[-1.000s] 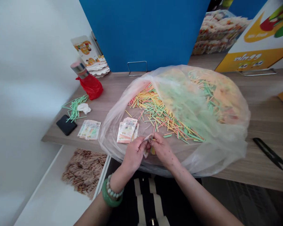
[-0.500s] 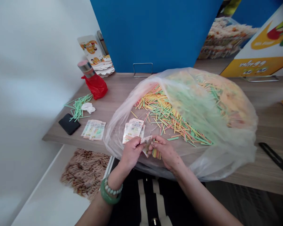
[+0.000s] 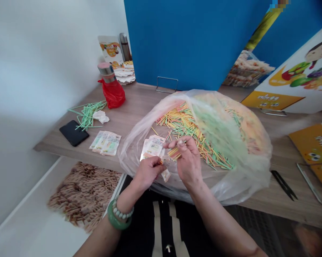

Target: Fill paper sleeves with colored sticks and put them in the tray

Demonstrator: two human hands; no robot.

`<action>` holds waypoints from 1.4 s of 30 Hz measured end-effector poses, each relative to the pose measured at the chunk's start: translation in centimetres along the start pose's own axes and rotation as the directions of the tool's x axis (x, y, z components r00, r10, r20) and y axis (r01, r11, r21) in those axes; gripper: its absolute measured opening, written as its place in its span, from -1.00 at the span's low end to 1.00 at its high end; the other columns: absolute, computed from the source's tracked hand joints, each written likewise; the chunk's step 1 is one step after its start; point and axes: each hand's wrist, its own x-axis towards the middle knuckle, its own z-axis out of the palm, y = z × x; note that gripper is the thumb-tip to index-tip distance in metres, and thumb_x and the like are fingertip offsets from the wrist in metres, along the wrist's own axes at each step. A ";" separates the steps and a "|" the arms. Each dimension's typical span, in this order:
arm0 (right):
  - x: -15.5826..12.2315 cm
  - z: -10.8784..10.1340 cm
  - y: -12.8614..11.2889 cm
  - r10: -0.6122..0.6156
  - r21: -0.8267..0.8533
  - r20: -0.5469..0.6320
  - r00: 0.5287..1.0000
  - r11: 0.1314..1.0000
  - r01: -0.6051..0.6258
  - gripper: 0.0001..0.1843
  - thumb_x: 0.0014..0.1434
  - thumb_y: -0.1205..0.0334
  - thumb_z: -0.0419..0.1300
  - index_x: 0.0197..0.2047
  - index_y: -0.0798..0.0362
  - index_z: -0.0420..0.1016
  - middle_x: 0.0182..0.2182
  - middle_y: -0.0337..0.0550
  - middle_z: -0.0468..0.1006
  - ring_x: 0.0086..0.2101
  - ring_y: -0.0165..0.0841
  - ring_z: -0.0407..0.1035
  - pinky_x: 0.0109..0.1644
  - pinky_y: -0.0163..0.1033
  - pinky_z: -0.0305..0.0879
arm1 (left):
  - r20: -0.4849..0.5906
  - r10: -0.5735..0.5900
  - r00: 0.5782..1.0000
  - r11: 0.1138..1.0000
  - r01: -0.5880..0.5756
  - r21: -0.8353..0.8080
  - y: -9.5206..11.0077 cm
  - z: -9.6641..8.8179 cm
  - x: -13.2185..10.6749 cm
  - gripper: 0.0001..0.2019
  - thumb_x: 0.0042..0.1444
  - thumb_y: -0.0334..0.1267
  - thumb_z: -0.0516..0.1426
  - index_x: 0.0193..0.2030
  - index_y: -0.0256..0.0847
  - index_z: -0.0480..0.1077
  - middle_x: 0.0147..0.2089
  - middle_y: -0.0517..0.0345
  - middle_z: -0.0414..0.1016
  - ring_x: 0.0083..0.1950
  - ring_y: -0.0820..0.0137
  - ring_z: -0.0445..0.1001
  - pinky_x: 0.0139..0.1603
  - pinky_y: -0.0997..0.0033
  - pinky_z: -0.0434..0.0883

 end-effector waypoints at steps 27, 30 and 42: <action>1.9 -5.8 2.8 0.222 -0.530 0.127 0.967 0.839 -0.123 -0.90 0.01 0.18 0.20 -0.42 0.00 0.52 -0.42 -0.23 0.54 -0.30 -0.26 0.39 -0.14 -0.17 0.28 | 0.056 0.147 0.988 0.752 -0.075 -0.655 -0.7 2.2 3.9 -0.69 0.02 -0.09 0.32 -0.14 -0.23 0.57 -0.21 0.07 0.62 -0.16 0.29 0.54 -0.07 0.33 0.42; 1.4 -5.3 3.5 0.185 -0.492 0.088 0.979 0.862 -0.118 -0.84 -0.01 0.16 0.20 -0.55 0.01 0.42 -0.54 -0.27 0.41 -0.40 -0.32 0.28 -0.25 -0.23 0.19 | 0.021 0.164 0.986 0.776 -0.116 -0.620 -0.3 2.1 3.4 -0.70 0.00 -0.13 0.34 -0.14 -0.21 0.56 -0.20 0.12 0.60 -0.16 0.34 0.51 -0.06 0.36 0.41; -0.6 0.2 6.0 0.189 -0.479 0.347 0.919 0.878 0.000 -0.86 0.12 0.19 0.16 -0.46 -0.03 0.44 -0.44 -0.21 0.46 -0.34 -0.26 0.32 -0.20 -0.20 0.21 | -0.412 0.246 0.877 0.899 -0.365 -0.241 -0.9 -5.5 0.6 -0.86 0.03 -0.18 0.25 -0.39 -0.20 0.55 -0.25 0.12 0.54 -0.17 0.34 0.47 -0.09 0.37 0.41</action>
